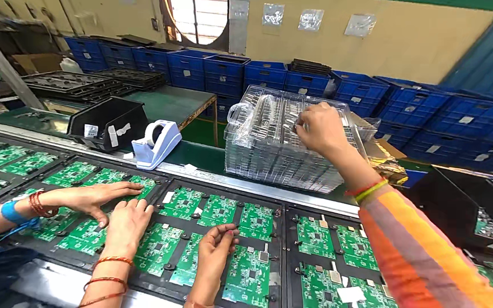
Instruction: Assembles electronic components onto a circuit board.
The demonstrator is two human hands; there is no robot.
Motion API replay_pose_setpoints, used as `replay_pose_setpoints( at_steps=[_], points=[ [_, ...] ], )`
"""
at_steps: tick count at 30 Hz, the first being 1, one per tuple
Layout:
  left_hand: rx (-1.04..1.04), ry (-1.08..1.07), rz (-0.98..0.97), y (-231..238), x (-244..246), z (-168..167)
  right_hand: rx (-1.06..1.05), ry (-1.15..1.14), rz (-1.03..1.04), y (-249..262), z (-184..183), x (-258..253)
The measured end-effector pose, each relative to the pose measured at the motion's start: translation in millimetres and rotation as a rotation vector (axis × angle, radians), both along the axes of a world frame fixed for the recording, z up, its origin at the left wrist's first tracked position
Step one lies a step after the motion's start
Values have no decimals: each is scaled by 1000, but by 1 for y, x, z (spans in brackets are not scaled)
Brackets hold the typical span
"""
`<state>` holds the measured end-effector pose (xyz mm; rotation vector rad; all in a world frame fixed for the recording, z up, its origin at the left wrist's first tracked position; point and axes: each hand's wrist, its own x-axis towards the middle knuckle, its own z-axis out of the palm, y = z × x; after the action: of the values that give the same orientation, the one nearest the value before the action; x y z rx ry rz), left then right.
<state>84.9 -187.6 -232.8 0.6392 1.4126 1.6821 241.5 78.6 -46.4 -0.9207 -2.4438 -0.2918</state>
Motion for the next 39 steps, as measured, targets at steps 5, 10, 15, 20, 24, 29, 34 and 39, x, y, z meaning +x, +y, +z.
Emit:
replay_pose_setpoints(
  at_steps=[5,10,15,20,24,29,34,39],
  points=[
    [100,-148,-326,-6,5,6,-331,111,212,-151,-96,-16],
    [0,-276,-90,-1,11,2,-374,216,310,-205,-171,-26],
    [-12,-267,-78,-2,6,6,-398,517,394,-199,-178,-19],
    [40,-327,-258,-6,6,8,-1067,684,428,-190,-168,-7],
    [-44,-296,-273,-4,7,7,-1194,677,374,-188,-167,1],
    [-90,-194,-244,-2,6,2,-889,486,451,-185,-175,9],
    [16,-303,-336,-5,5,2,-1233,747,487,-200,-183,4],
    [-41,-318,-297,-5,6,5,-1126,839,436,-181,-165,15]
  ],
)
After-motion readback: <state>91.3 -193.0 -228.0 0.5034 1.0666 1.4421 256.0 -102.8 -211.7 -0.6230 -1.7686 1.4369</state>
